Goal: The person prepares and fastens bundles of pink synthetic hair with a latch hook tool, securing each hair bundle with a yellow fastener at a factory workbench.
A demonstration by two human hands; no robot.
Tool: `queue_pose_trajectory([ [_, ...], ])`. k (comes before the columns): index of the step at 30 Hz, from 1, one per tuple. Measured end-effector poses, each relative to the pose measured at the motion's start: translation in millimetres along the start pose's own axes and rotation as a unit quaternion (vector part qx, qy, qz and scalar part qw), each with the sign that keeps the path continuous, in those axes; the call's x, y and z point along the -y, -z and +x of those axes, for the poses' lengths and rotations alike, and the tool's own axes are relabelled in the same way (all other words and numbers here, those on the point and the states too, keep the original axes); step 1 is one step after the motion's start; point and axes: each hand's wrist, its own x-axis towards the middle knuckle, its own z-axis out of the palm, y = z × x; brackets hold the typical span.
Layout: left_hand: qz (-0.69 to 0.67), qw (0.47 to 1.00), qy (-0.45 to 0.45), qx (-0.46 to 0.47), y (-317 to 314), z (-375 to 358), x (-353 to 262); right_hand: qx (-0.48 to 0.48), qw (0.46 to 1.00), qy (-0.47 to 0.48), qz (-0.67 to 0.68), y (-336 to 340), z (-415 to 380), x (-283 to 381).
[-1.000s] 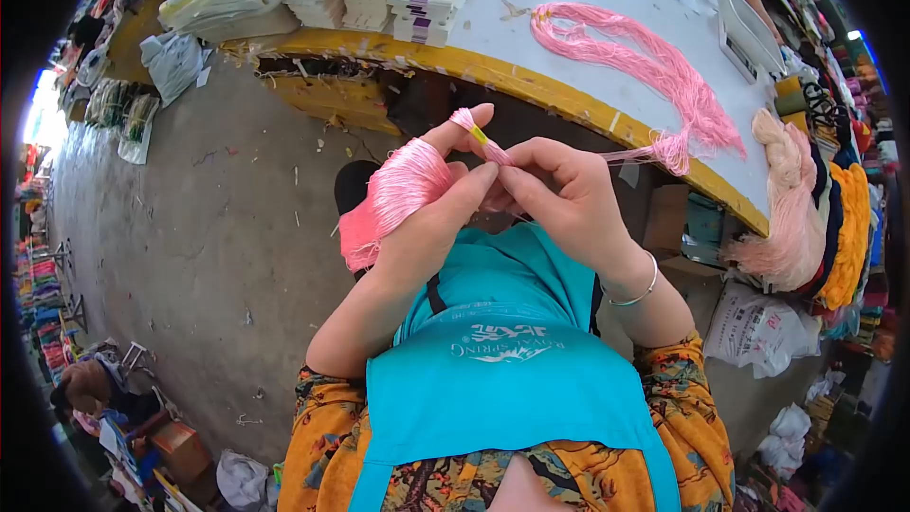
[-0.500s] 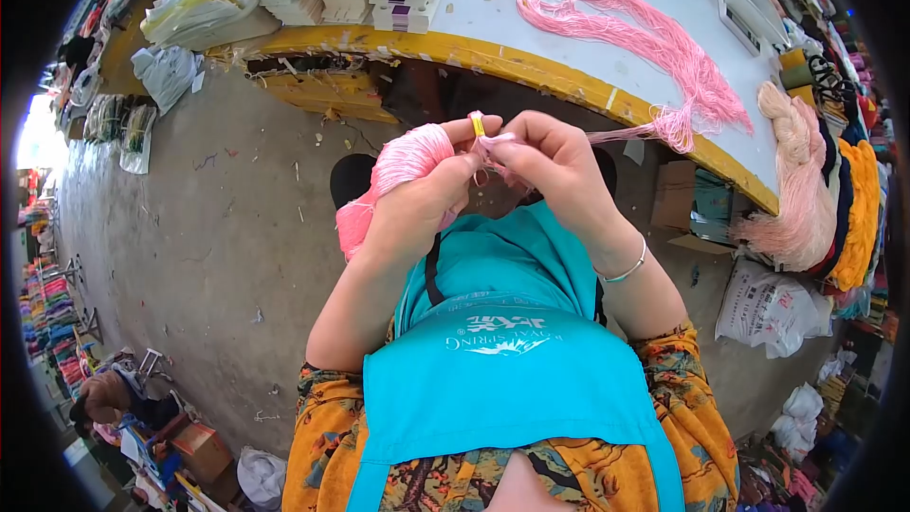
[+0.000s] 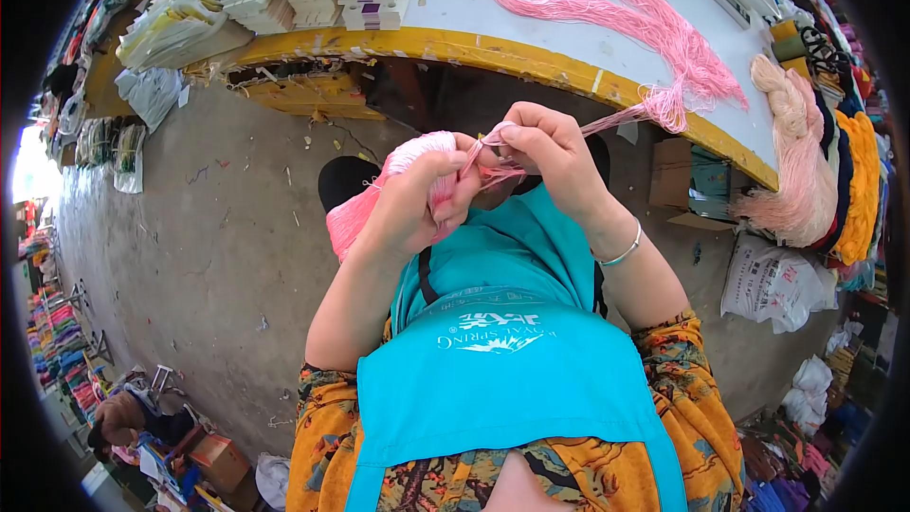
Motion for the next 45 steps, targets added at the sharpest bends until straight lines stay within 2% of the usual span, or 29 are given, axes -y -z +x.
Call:
queue_pose_trajectory([
  [2,0.007,1.0,0.006,0.015,1,1,3,0.007,1.0,-0.004,-0.012,4,-1,1],
  [3,0.074,0.997,0.001,0.009,5,2,8,0.006,1.0,-0.004,-0.012,2,-1,0],
  [5,0.181,0.983,0.01,-0.005,11,5,13,-0.058,0.989,0.045,-0.125,-3,0,-8],
  [6,0.181,0.983,0.012,-0.005,10,6,19,-0.106,0.955,0.104,-0.256,-4,2,-14],
  [7,0.212,0.976,-0.022,-0.05,5,8,27,-0.106,0.897,0.216,-0.37,-5,3,-18],
  [8,0.215,0.973,-0.024,-0.087,5,12,35,-0.103,0.813,0.322,-0.474,-8,5,-21],
  [9,0.216,0.968,-0.027,-0.124,4,14,42,-0.081,0.779,0.362,-0.505,-12,5,-22],
  [10,0.216,0.968,-0.024,-0.125,5,14,44,-0.081,0.781,0.36,-0.504,-11,5,-23],
  [12,0.3,0.939,-0.127,-0.109,2,8,46,-0.095,0.72,0.386,-0.569,-2,10,-26],
  [13,0.347,0.924,-0.15,-0.061,-11,-6,37,-0.123,0.78,0.355,-0.5,23,25,-48],
  [14,0.388,0.904,-0.176,-0.014,-23,-21,28,-0.186,0.804,0.264,-0.5,43,32,-65],
  [15,0.321,0.937,-0.133,-0.039,-15,-15,29,-0.19,0.819,0.245,-0.483,47,26,-77],
  [16,0.244,0.963,-0.095,-0.068,-8,-9,30,-0.185,0.833,0.234,-0.465,44,28,-73],
  [17,0.165,0.979,-0.062,-0.103,0,-3,32,-0.159,0.89,0.194,-0.382,36,25,-71],
  [19,0.132,0.985,-0.049,-0.098,-2,0,25,-0.16,0.955,0.107,-0.226,17,20,-33],
  [22,0.122,0.988,-0.024,-0.093,-8,3,24,-0.095,0.99,0.066,-0.076,13,14,-21],
  [23,0.109,0.99,-0.008,-0.088,-10,3,24,-0.089,0.993,0.055,-0.05,7,8,-16],
  [25,0.077,0.994,-0.022,-0.077,-6,5,32,-0.083,0.99,0.029,-0.111,-2,-8,-11],
  [26,0.064,0.995,-0.028,-0.075,-6,3,34,-0.1,0.971,0.056,-0.21,-5,-15,-11],
  [29,0.057,0.993,-0.035,-0.093,-14,-1,33,-0.129,0.886,0.239,-0.375,-8,-20,-15],
  [30,0.069,0.993,-0.039,-0.084,-14,-1,33,-0.129,0.886,0.238,-0.377,-8,-21,-15],
  [32,0.08,0.993,-0.044,-0.074,-15,-3,35,-0.146,0.85,0.274,-0.427,-11,-21,-20],
  [34,0.129,0.988,-0.033,-0.082,-19,-7,39,-0.157,0.853,0.269,-0.418,-15,-21,-29],
  [36,0.162,0.983,-0.028,-0.077,-22,-11,39,-0.216,0.859,0.259,-0.385,-19,-22,-36],
  [38,0.234,0.969,-0.071,-0.042,-25,-15,41,-0.219,0.859,0.269,-0.377,-21,-21,-38],
  [40,0.244,0.967,-0.059,-0.034,-29,-19,37,-0.261,0.868,0.269,-0.325,-24,-20,-38],
  [42,0.268,0.962,-0.041,-0.008,-28,-21,34,-0.249,0.859,0.298,-0.333,-17,-20,-37],
  [44,0.284,0.956,-0.079,-0.006,-25,-19,35,-0.196,0.923,0.237,-0.231,-13,-23,-28],
  [45,0.3,0.947,-0.115,-0.005,-22,-17,36,-0.153,0.967,0.155,-0.131,-13,-29,-18],
])
